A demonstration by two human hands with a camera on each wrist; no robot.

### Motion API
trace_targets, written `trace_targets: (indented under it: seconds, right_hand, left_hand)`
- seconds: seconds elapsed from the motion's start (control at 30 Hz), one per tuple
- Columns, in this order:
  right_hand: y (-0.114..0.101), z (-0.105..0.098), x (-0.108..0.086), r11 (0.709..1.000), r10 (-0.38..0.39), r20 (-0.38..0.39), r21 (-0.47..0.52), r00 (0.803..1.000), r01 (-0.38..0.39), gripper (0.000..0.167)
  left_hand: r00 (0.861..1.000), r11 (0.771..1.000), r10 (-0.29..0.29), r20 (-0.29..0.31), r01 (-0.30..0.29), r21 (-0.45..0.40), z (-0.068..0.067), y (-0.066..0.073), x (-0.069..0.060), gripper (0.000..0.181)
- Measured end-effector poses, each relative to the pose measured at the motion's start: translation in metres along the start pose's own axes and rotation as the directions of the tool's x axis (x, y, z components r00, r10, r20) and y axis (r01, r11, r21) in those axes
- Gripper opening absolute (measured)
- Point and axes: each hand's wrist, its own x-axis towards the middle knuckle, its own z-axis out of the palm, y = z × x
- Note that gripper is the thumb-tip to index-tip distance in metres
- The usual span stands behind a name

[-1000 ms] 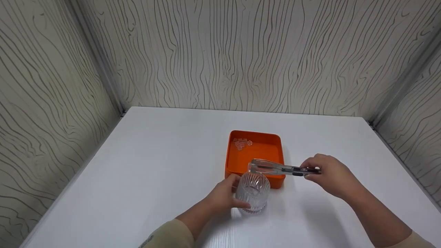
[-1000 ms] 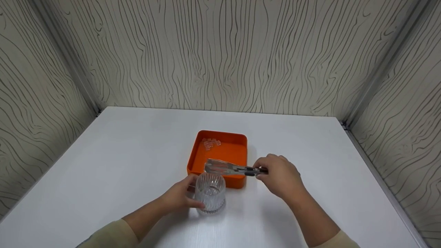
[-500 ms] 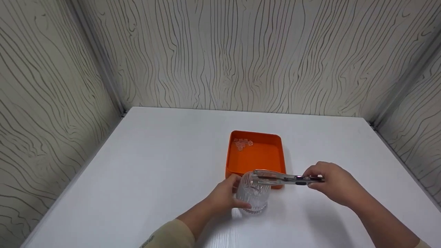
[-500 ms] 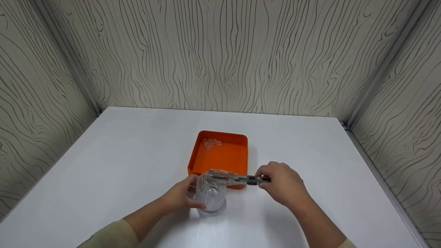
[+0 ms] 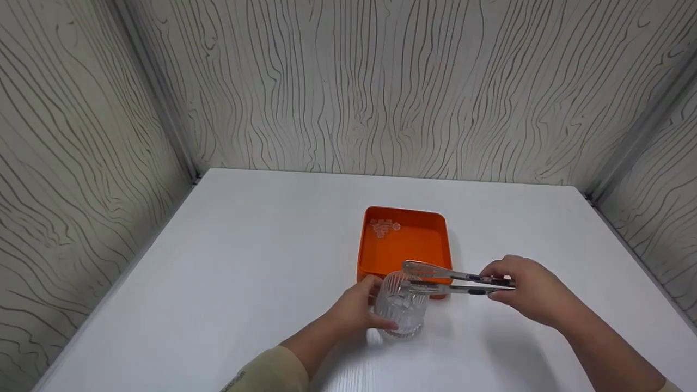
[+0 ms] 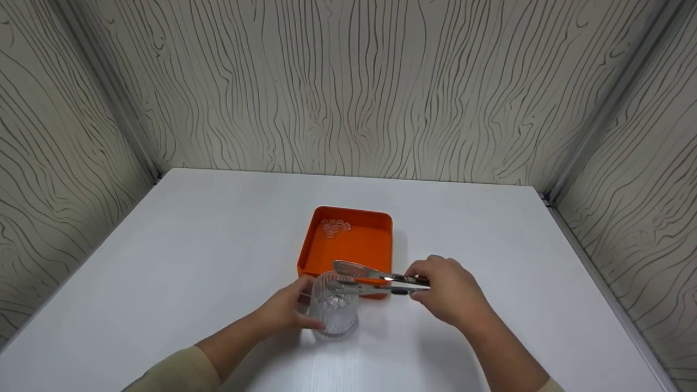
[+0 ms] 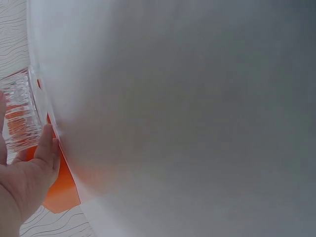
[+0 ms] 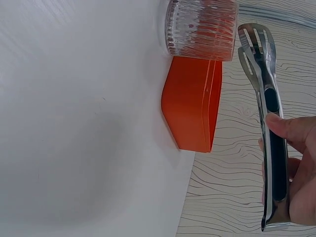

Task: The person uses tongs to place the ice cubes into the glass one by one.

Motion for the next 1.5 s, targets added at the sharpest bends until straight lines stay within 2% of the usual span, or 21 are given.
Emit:
trace_targets:
  seconds: [0.47, 0.67, 0.97, 1.2, 1.5]
  right_hand:
    - [-0.002, -0.003, 0.004, 1.0, 0.01, -0.005, 0.024, 1.0, -0.009, 0.026]
    - [0.0, -0.002, 0.012, 0.999, 0.028, -0.016, 0.036, 0.999, -0.027, 0.026]
    - [-0.002, 0.003, 0.03, 0.995, 0.09, -0.035, 0.04, 0.995, -0.089, 0.025]
    - [-0.007, 0.01, 0.048, 0.99, 0.134, -0.039, 0.045, 0.99, -0.132, 0.024]
    - [-0.017, 0.022, 0.071, 0.986, 0.169, -0.064, 0.02, 0.984, -0.168, 0.025]
  left_hand:
    - [1.0, 1.0, -0.031, 0.001, 0.031, -0.005, 0.001, 0.001, 0.0, 0.061]
    - [1.0, 1.0, -0.019, 0.001, 0.019, 0.001, 0.001, 0.001, 0.001, 0.06]
    - [1.0, 1.0, 0.016, 0.019, -0.016, -0.008, -0.002, -0.001, 0.001, 0.063]
    - [1.0, 1.0, -0.013, 0.024, 0.013, -0.017, -0.002, -0.001, 0.001, 0.062]
    - [1.0, 1.0, -0.015, 0.021, 0.016, -0.022, -0.003, -0.001, 0.002, 0.063]
